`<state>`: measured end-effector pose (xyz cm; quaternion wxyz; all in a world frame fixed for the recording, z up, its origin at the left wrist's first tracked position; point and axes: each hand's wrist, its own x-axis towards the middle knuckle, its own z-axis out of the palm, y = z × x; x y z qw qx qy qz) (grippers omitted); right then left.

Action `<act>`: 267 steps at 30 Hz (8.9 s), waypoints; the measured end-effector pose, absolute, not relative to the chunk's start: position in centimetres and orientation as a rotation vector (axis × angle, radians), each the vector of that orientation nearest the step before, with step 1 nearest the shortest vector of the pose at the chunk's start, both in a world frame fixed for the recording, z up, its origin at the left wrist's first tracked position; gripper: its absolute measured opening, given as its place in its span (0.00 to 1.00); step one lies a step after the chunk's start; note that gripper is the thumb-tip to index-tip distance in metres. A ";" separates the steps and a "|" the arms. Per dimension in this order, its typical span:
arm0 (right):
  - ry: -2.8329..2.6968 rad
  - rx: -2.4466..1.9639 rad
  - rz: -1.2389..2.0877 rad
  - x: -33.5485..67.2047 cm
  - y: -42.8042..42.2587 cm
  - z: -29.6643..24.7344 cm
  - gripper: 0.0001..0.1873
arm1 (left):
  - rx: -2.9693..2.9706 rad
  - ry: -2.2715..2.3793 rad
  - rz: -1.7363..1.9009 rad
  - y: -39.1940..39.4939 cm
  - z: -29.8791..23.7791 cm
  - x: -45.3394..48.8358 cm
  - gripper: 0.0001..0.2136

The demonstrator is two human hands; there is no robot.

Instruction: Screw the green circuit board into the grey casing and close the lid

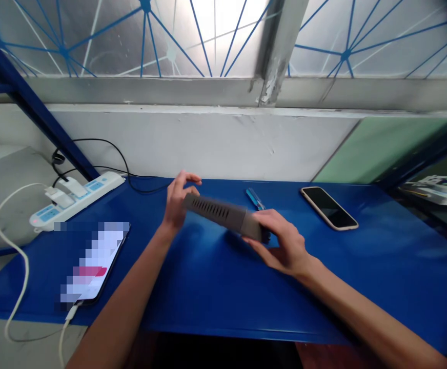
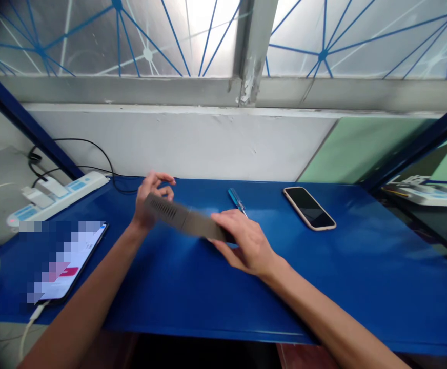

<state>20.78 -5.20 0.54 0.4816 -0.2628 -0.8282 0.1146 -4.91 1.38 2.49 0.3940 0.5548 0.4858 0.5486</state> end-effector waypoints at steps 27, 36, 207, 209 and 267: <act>-1.492 -1.254 1.612 23.8 -3.2 3.5 0.22 | 1.216 0.801 0.820 1.7 2.1 -8.5 0.25; -1.744 -1.139 0.519 23.8 -0.8 8.0 0.19 | 1.244 0.856 0.647 1.7 1.5 -7.2 0.23; -1.658 -0.907 0.833 13.6 3.2 7.6 0.23 | 1.898 1.206 1.250 2.1 -1.4 -2.6 0.05; -1.630 -0.916 0.799 13.6 3.3 7.4 0.23 | 1.904 1.210 1.254 2.1 -1.4 -2.6 0.06; -1.888 -1.058 0.717 14.1 2.2 5.3 0.06 | 1.860 0.813 1.168 2.6 -0.7 -3.1 0.12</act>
